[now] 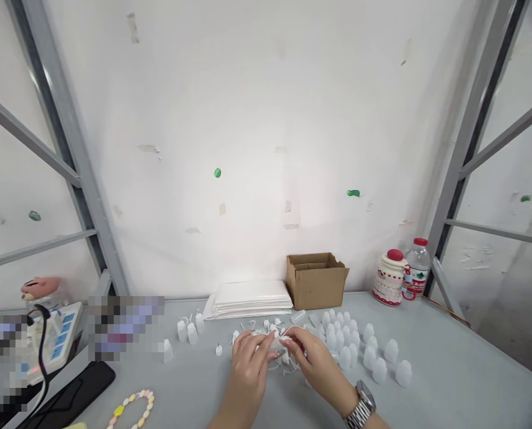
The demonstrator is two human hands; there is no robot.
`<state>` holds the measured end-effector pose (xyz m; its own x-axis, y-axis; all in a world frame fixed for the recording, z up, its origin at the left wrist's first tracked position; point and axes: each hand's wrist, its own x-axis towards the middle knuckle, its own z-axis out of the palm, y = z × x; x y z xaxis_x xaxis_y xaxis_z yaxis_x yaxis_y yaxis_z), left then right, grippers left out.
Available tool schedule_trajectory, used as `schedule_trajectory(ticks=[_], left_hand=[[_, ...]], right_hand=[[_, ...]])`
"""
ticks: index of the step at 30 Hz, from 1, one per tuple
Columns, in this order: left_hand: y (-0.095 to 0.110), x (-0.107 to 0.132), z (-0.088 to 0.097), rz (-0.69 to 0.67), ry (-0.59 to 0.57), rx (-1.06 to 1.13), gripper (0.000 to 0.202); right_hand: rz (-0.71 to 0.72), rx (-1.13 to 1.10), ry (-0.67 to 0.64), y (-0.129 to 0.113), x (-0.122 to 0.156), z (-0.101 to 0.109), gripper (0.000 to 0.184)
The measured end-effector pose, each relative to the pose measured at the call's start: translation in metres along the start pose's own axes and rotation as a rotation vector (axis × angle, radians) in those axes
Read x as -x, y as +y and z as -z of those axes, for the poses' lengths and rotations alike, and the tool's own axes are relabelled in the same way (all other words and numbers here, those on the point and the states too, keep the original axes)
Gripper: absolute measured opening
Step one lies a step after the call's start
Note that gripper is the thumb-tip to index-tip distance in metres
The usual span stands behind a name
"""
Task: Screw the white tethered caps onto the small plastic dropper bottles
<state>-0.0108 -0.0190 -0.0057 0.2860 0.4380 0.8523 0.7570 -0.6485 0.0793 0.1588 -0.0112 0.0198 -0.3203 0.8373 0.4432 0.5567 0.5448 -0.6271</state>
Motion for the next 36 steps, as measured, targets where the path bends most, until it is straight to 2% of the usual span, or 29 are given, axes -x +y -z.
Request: schedule_trajectory(ticks=[3,6,9,13,16,18,19,23,25,29,36], left_hand=[[-0.003,0.002,-0.003,0.054,-0.031,0.048,0.032],[-0.004,0.004,-0.006,0.080,-0.030,0.066,0.028],[-0.005,0.004,-0.006,0.032,-0.001,0.049,0.029],[-0.004,0.004,-0.005,-0.059,0.049,0.000,0.033],[-0.004,0.004,-0.005,-0.062,0.028,0.017,0.036],[-0.004,0.004,-0.006,0.029,0.009,0.077,0.034],[-0.005,0.003,-0.006,0.125,-0.011,0.123,0.031],[-0.005,-0.003,-0.006,0.665,-0.125,0.449,0.026],[-0.005,-0.006,-0.005,0.839,-0.147,0.639,0.033],[-0.003,-0.009,-0.006,0.951,-0.184,0.825,0.044],[0.001,-0.010,-0.006,0.960,-0.161,0.783,0.034]], right_hand=[[0.106,0.078,-0.026,0.001,0.001,0.004,0.018],[0.109,0.085,-0.026,0.002,0.002,0.001,0.020],[-0.012,-0.082,-0.026,0.002,0.001,-0.008,0.029],[-0.263,-0.404,-0.027,0.003,-0.002,-0.024,0.044],[-0.437,-0.588,-0.111,0.004,-0.005,-0.028,0.052],[-0.465,-0.636,-0.141,0.005,-0.007,-0.024,0.055],[-0.457,-0.638,-0.119,0.005,-0.009,-0.020,0.055],[-0.433,-0.641,0.191,0.009,-0.014,0.002,0.049],[-0.433,-0.673,0.306,0.010,-0.016,0.010,0.045],[-0.424,-0.784,0.319,0.006,-0.015,0.013,0.042],[-0.450,-0.861,0.322,0.002,-0.010,0.007,0.036]])
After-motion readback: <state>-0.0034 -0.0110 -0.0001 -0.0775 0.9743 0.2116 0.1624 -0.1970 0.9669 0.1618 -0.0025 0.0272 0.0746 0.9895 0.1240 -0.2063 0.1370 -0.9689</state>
